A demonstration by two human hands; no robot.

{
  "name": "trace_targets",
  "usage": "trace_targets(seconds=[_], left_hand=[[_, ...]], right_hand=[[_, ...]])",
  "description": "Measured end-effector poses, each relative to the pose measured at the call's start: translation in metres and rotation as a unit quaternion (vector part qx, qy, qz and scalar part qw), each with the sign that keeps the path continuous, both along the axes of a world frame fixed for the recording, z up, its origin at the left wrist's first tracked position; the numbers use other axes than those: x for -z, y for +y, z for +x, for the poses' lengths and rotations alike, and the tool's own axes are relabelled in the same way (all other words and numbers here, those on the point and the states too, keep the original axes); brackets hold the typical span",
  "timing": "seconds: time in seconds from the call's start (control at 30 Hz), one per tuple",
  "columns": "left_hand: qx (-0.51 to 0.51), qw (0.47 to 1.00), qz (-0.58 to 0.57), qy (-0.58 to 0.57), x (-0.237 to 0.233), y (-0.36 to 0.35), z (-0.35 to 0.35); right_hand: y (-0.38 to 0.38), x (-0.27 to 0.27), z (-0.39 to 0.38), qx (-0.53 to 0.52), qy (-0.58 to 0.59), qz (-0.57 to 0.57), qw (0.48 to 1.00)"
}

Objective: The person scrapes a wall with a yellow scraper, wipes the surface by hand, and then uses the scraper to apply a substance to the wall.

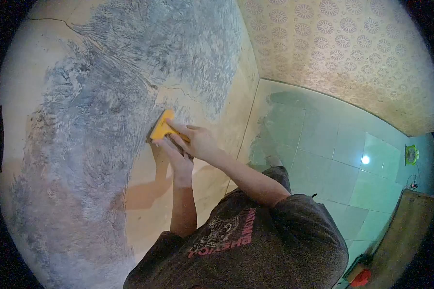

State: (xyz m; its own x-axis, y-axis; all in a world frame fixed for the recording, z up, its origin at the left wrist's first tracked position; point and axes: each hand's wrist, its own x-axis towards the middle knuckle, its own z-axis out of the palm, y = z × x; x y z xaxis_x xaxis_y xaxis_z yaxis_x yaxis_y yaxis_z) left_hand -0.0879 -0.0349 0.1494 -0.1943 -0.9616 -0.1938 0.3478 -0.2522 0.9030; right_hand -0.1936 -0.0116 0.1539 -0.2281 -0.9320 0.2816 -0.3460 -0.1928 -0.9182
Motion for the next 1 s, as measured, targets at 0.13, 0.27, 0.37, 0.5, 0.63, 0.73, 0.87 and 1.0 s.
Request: trace_targets(seconds=[0.13,0.27,0.37,0.5,0.63,0.73,0.87,1.0], left_hand=[[0.008,0.999,0.048,-0.006,0.021,0.013,0.021],[-0.010,0.999,-0.013,-0.039,0.025,0.007,0.013],[-0.042,0.999,0.008,-0.034,0.020,-0.001,0.005],[-0.025,0.999,-0.021,-0.002,0.039,-0.011,0.013],[-0.016,0.998,-0.068,-0.006,0.057,-0.014,0.023],[0.018,0.996,-0.091,0.008,0.075,-0.025,0.037],[-0.009,0.998,-0.070,-0.003,0.055,-0.038,0.018],[-0.023,1.000,-0.016,-0.011,0.005,-0.043,-0.018]], right_hand=[[0.010,0.016,0.011,-0.012,-0.002,-0.020,1.000],[0.004,0.026,0.015,-0.003,0.004,-0.023,1.000],[-0.003,0.027,0.017,0.010,0.009,-0.052,0.999],[-0.006,0.030,0.019,0.019,0.032,-0.058,0.998],[-0.010,0.040,0.026,0.035,0.042,-0.094,0.994],[-0.013,0.041,0.029,0.041,0.054,-0.096,0.993],[-0.031,0.041,0.024,0.076,0.046,-0.119,0.989],[-0.043,0.011,-0.003,0.071,0.026,-0.101,0.992]])
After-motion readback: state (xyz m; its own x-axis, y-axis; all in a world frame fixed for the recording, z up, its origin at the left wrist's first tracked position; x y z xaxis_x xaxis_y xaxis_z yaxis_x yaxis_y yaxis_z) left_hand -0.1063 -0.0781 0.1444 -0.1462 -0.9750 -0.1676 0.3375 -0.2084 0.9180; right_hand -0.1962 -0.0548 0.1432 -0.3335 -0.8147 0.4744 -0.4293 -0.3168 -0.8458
